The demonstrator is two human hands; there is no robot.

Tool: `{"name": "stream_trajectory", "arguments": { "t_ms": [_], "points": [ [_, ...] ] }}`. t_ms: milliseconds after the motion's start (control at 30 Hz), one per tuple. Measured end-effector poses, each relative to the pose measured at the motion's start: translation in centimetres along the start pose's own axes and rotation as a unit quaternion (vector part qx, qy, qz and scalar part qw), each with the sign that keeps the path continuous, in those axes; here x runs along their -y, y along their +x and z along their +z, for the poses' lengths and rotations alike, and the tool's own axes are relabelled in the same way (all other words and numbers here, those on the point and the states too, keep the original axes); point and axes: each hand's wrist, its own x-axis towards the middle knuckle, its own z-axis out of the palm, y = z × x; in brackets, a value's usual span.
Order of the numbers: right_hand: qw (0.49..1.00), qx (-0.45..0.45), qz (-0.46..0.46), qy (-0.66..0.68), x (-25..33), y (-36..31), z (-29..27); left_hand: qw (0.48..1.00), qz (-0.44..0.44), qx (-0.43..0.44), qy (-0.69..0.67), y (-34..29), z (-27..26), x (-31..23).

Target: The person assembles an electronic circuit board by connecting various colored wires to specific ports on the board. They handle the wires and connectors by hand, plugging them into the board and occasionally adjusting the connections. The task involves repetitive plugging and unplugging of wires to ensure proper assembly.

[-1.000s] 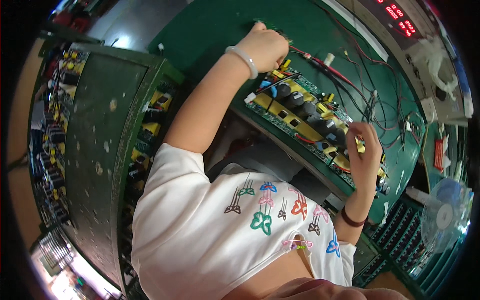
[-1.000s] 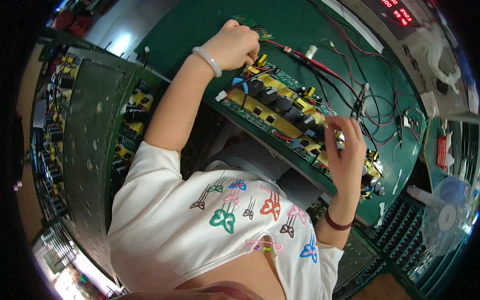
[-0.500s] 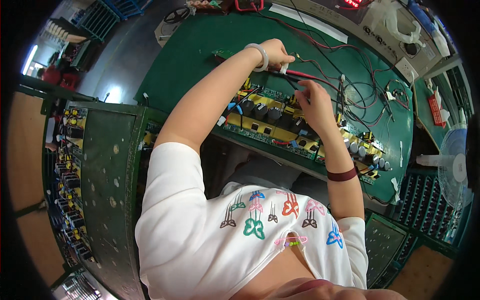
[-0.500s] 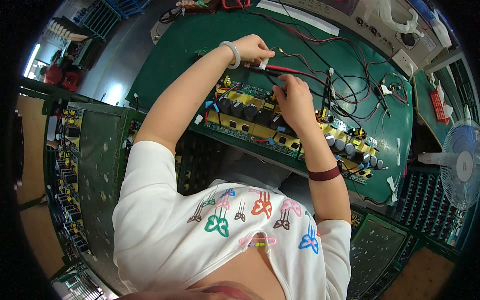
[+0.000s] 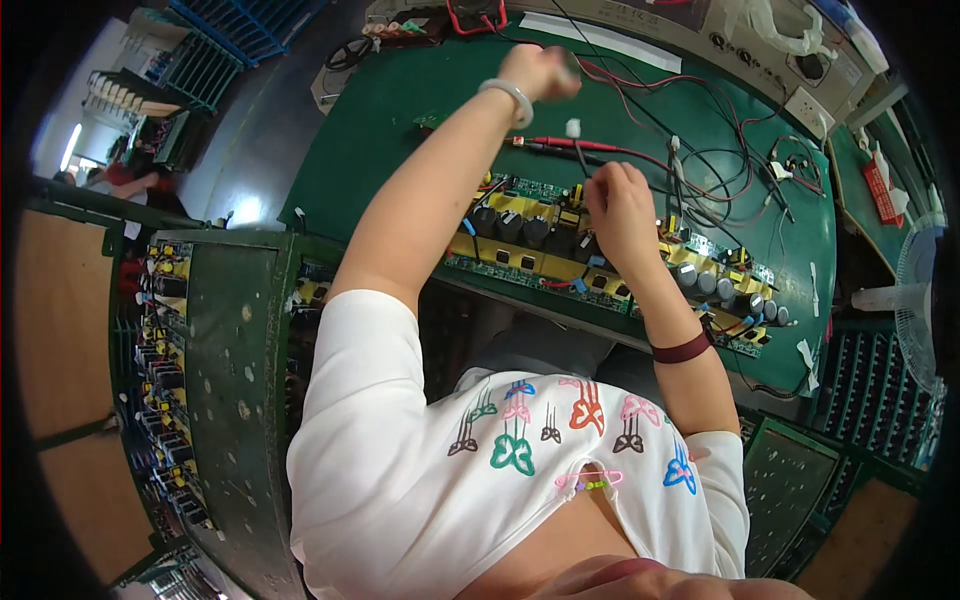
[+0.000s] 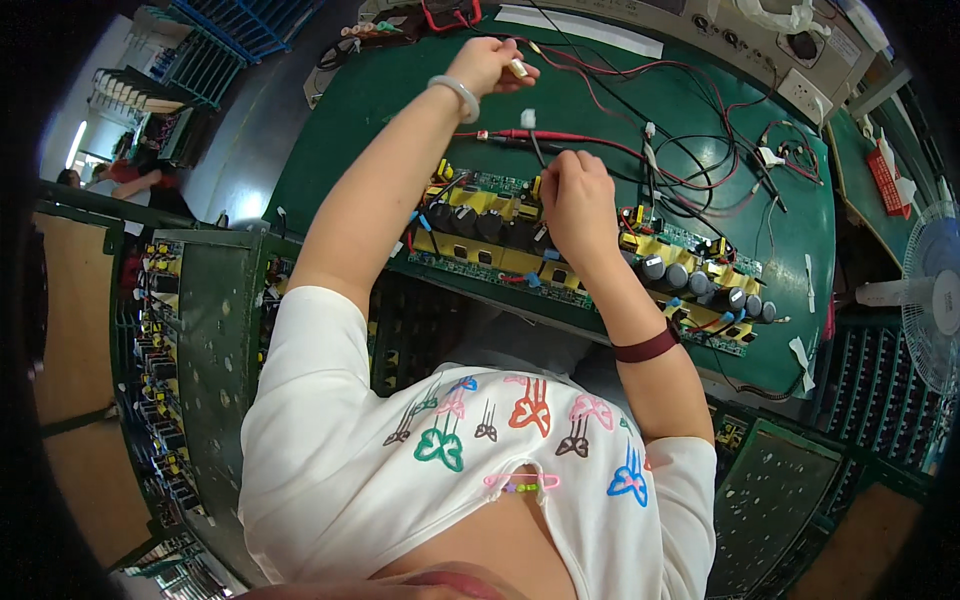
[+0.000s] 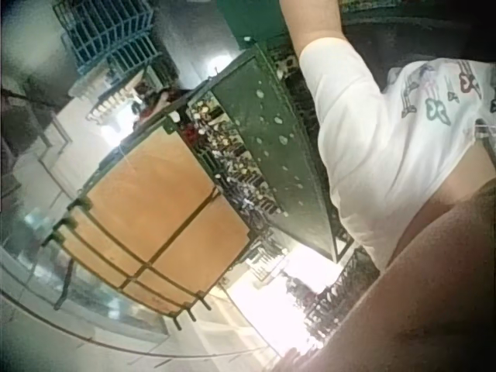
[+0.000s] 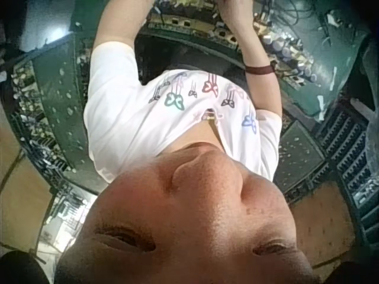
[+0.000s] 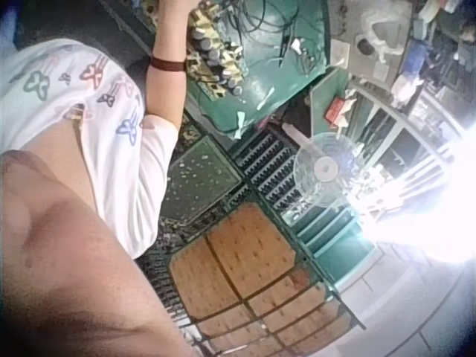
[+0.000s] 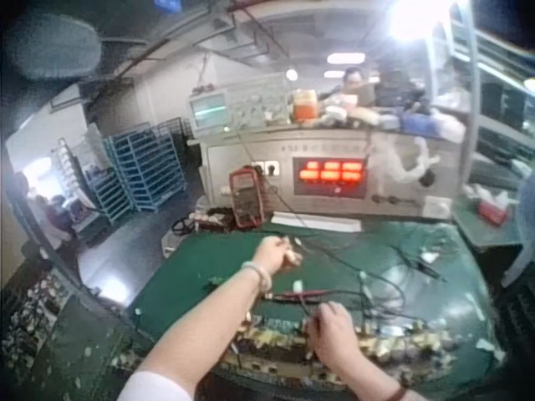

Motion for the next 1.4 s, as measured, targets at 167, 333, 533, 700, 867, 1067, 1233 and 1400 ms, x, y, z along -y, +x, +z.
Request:
{"name": "stream_trajectory", "arguments": {
  "t_ms": [167,333,533,700,867,1067,1233,1400],
  "points": [
    [0.999,-0.017,0.041,-0.023,-0.6,0.1,-0.2,0.996,-0.021,0.073,0.051,-1.5,-0.7,-2.0],
    [0.995,-0.094,0.029,0.02,-0.1,0.4,-0.2,0.987,0.007,0.153,0.052,-4.1,-0.5,-2.1],
    [0.981,-0.125,-0.011,0.145,1.8,1.4,-2.3,0.944,0.058,0.297,0.134,-7.7,0.5,-2.1],
    [0.969,-0.021,-0.008,0.248,2.3,2.0,-3.6,0.97,0.079,0.213,0.084,-10.4,1.1,-1.9],
    [0.958,0.044,-0.005,0.284,2.2,2.3,-4.3,0.975,0.067,0.213,0.02,-12.7,-0.6,-1.9],
    [0.892,-0.017,0.069,0.446,1.9,1.6,-4.8,0.967,0.18,-0.053,0.175,-17.9,-6.7,1.9],
    [0.872,-0.031,0.115,0.474,2.2,1.0,-5.2,0.949,0.017,-0.114,0.293,-24.8,-8.6,4.6],
    [0.844,-0.007,0.127,0.521,2.1,1.0,-4.9,0.988,0.035,-0.071,0.134,-26.7,-8.1,5.7]
  ]
}}
